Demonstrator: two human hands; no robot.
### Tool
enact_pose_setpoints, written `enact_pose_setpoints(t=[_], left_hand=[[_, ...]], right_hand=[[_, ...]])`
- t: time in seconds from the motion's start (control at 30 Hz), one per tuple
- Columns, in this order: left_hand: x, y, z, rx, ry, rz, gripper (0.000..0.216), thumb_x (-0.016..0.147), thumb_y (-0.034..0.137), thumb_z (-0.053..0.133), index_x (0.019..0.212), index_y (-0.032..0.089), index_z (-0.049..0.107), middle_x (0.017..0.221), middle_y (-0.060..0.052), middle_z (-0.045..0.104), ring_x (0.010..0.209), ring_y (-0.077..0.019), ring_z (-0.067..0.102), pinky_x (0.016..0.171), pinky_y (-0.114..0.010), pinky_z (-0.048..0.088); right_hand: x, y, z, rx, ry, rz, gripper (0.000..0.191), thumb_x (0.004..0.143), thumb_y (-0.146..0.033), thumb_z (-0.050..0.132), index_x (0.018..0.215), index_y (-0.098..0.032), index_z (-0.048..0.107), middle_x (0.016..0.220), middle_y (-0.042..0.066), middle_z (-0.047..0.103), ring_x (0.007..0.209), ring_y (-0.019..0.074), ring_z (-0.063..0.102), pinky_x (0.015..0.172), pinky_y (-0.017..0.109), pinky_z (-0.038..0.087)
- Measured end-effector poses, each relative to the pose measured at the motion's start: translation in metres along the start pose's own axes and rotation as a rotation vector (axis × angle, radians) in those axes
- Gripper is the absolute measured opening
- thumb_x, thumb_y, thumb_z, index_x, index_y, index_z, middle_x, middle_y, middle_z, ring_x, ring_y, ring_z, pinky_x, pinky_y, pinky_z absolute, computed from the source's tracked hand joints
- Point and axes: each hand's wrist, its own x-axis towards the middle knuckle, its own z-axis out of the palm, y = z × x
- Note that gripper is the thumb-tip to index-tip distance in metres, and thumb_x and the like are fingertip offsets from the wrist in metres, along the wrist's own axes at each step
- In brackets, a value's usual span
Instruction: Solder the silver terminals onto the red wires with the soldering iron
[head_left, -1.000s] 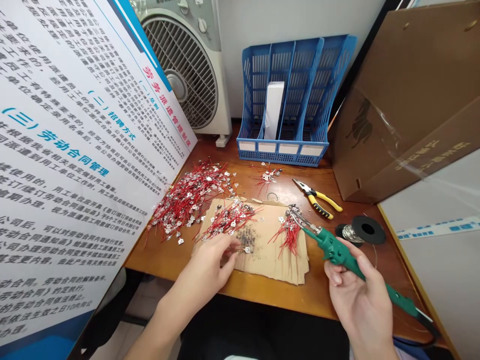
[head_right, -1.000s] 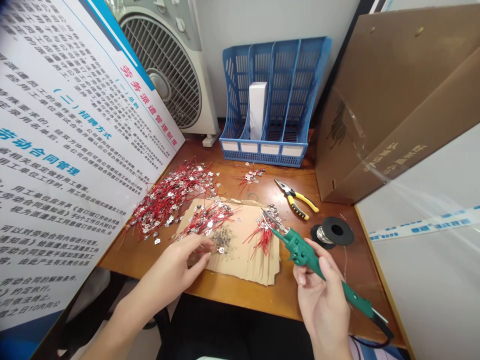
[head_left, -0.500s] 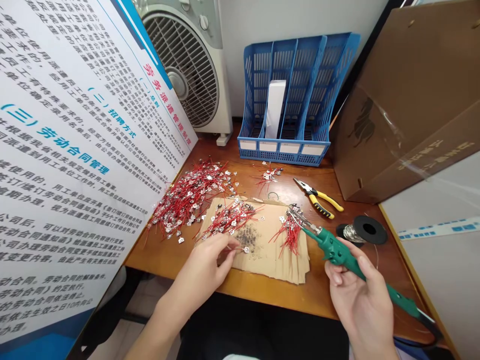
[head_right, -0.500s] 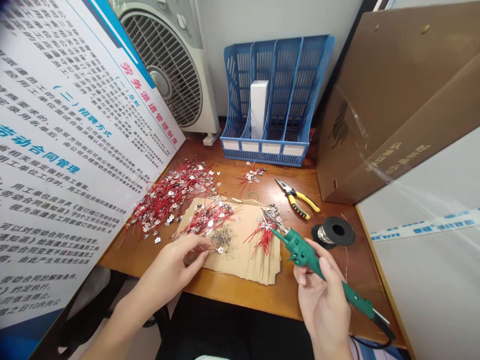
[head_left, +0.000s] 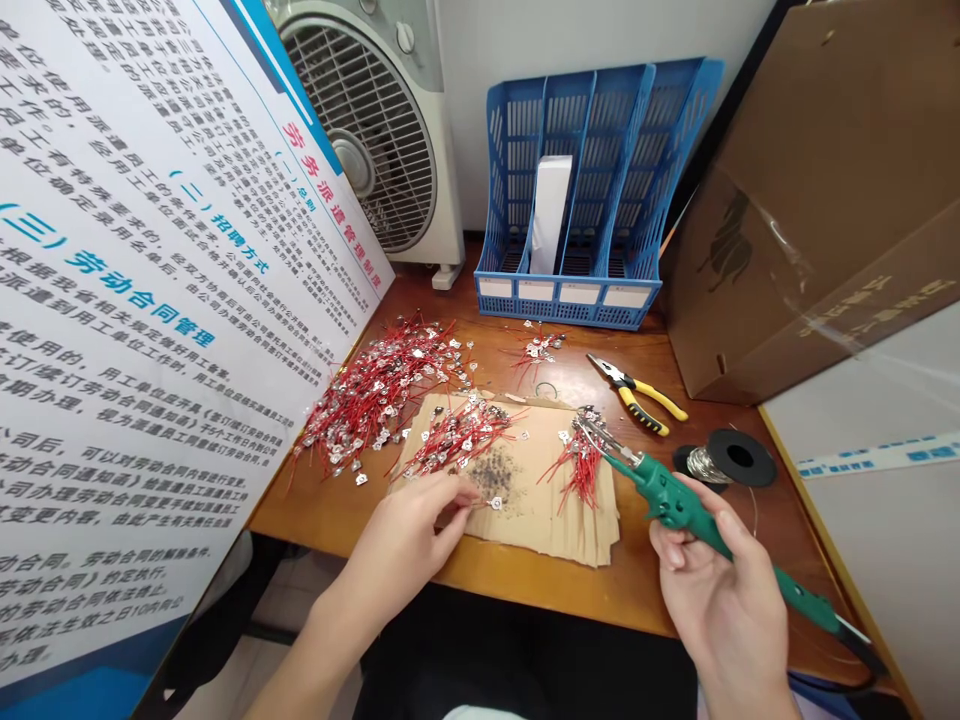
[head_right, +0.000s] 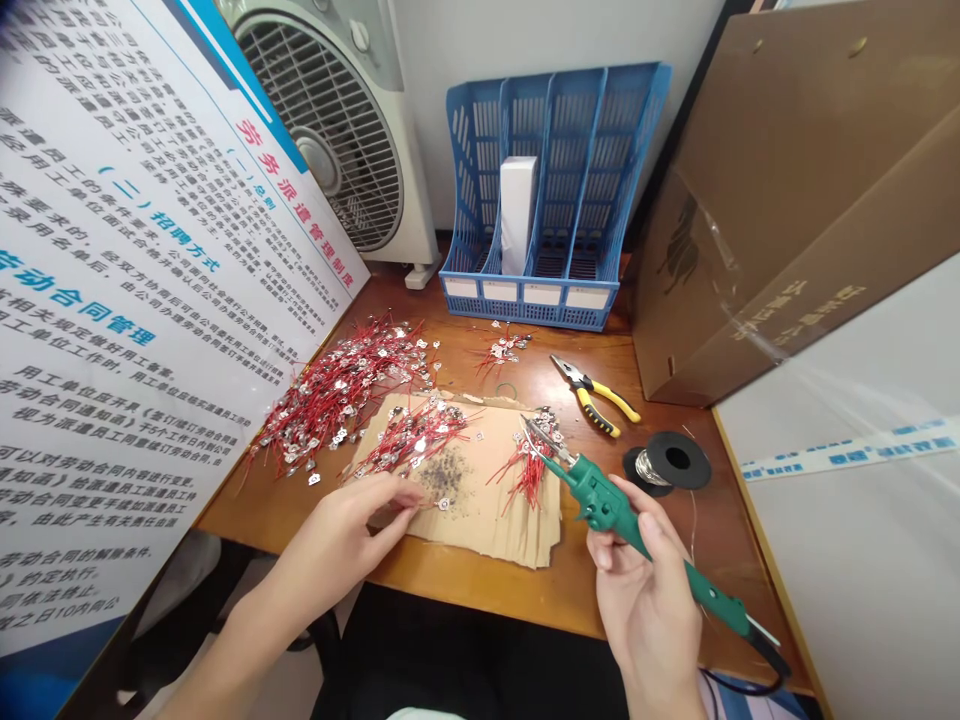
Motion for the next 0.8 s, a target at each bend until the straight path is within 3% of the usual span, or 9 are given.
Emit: enact_pose_setpoints(t=[0.37,0.6,0.8], left_hand=[[0.005,-0.002,0.001,-0.124,-0.046,-0.011,0.021,0.103,0.015,0.064,0.116,0.025,0.078,0.098,-0.001,0.088,0.088,-0.021,0.085,0.085,-0.032,0.069],[0.013,0.011,0.016,-0.182,0.109,-0.083,0.025,0.102,0.017,0.066,0.124,0.022,0.075,0.094,-0.002,0.086,0.082,-0.0187,0.082,0.085,-0.031,0.07],[0.013,0.012,0.029,-0.221,0.148,-0.068,0.027,0.102,0.014,0.065,0.125,0.021,0.076,0.1,-0.004,0.086,0.086,-0.0192,0.083,0.084,-0.032,0.072]], right_hand=[[0.0,-0.001,-0.001,-0.005,-0.013,-0.015,0.037,0.079,-0.05,0.096,0.105,-0.025,0.094,0.081,0.005,0.075,0.061,0.0125,0.055,0.048,0.021,0.048],[-0.006,0.0,-0.006,-0.074,-0.12,-0.042,0.039,0.08,-0.048,0.094,0.109,-0.023,0.097,0.086,0.012,0.082,0.056,0.0151,0.058,0.043,0.025,0.047],[-0.019,0.002,-0.009,-0.241,-0.243,-0.041,0.034,0.088,-0.043,0.091,0.113,-0.02,0.097,0.083,0.013,0.08,0.057,0.0179,0.06,0.047,0.03,0.045]])
